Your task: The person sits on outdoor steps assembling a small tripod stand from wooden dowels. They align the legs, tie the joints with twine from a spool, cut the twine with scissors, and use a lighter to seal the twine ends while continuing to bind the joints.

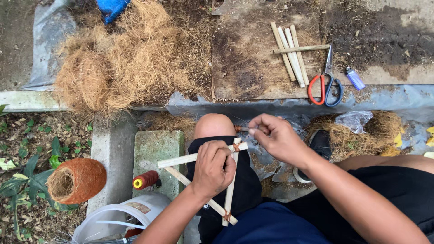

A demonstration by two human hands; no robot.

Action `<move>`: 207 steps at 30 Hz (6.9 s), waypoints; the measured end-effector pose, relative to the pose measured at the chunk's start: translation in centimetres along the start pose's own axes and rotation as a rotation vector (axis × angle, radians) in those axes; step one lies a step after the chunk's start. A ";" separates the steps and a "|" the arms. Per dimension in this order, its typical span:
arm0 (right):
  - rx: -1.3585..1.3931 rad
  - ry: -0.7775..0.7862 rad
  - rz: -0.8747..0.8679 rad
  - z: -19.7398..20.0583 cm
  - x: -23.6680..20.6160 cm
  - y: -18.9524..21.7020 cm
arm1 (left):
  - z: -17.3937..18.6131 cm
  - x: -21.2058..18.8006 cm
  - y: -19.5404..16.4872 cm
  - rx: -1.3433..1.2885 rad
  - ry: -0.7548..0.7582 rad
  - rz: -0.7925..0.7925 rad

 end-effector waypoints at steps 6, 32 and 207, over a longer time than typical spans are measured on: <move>-0.571 0.146 0.205 -0.4 -1.6 3.8 | 1.0 0.1 0.2 0.048 0.004 0.060; 0.104 -0.018 -0.102 -2.8 -2.3 -3.3 | -1.6 -0.5 2.6 0.103 -0.026 0.079; 0.358 -0.449 0.187 15.1 8.8 -0.9 | -6.8 16.2 9.3 -1.068 0.121 0.467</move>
Point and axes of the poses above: each hand's wrist, its own x-axis towards the middle knuckle, its own z-axis out of the back of the hand, y = z × x, the point moved 7 cm from there along x, towards the middle knuckle, and after that the axes turned 1 degree about z, right-handed, at the moved point
